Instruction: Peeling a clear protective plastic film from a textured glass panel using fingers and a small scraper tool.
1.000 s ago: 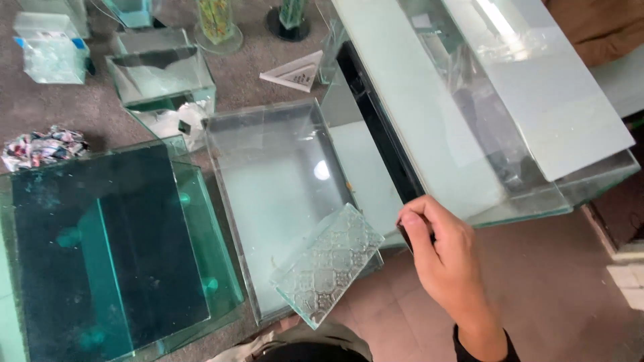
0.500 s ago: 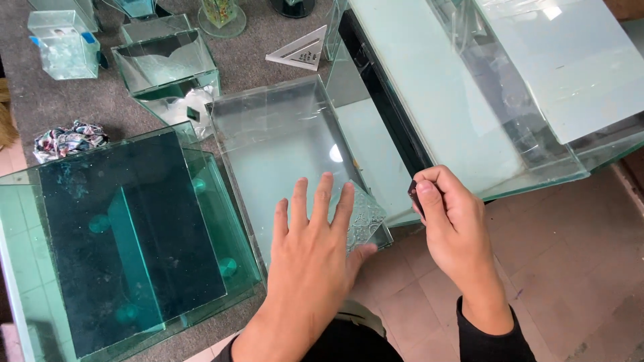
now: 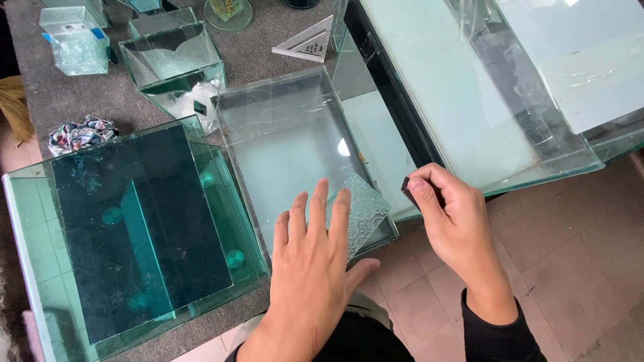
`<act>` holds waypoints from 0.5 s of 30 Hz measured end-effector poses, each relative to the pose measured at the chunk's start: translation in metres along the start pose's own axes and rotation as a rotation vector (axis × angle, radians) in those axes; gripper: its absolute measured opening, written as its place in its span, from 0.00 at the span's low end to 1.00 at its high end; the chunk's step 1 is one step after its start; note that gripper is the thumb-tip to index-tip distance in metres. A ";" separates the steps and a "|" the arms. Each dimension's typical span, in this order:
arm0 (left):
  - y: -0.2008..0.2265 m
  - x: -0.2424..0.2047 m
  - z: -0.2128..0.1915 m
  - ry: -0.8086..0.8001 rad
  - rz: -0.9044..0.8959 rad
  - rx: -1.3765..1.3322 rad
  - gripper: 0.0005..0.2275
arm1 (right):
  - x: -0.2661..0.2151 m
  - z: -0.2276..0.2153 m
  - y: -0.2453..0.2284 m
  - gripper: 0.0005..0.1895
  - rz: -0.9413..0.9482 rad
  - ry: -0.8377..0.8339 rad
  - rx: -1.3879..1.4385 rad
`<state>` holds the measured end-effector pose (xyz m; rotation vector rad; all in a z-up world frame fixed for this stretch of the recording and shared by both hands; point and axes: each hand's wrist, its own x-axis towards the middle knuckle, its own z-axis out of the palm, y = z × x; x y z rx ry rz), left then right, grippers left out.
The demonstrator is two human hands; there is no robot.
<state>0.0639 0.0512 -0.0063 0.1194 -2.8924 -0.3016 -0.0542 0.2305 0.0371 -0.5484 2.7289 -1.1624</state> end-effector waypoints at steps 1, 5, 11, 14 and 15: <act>-0.001 -0.002 0.012 -0.022 -0.046 0.076 0.54 | 0.001 0.000 0.000 0.18 0.001 -0.004 0.003; -0.012 0.007 0.008 -0.040 -0.015 0.037 0.52 | 0.004 0.000 -0.006 0.16 0.004 -0.025 -0.011; -0.048 0.021 -0.006 -0.125 0.157 -0.088 0.55 | 0.005 -0.001 -0.009 0.16 0.015 -0.053 -0.013; -0.054 0.018 -0.006 -0.119 0.202 -0.077 0.52 | 0.004 0.002 -0.012 0.16 -0.016 -0.063 -0.029; -0.054 0.017 -0.007 -0.093 0.207 -0.075 0.51 | 0.004 0.003 -0.014 0.16 -0.015 -0.075 -0.041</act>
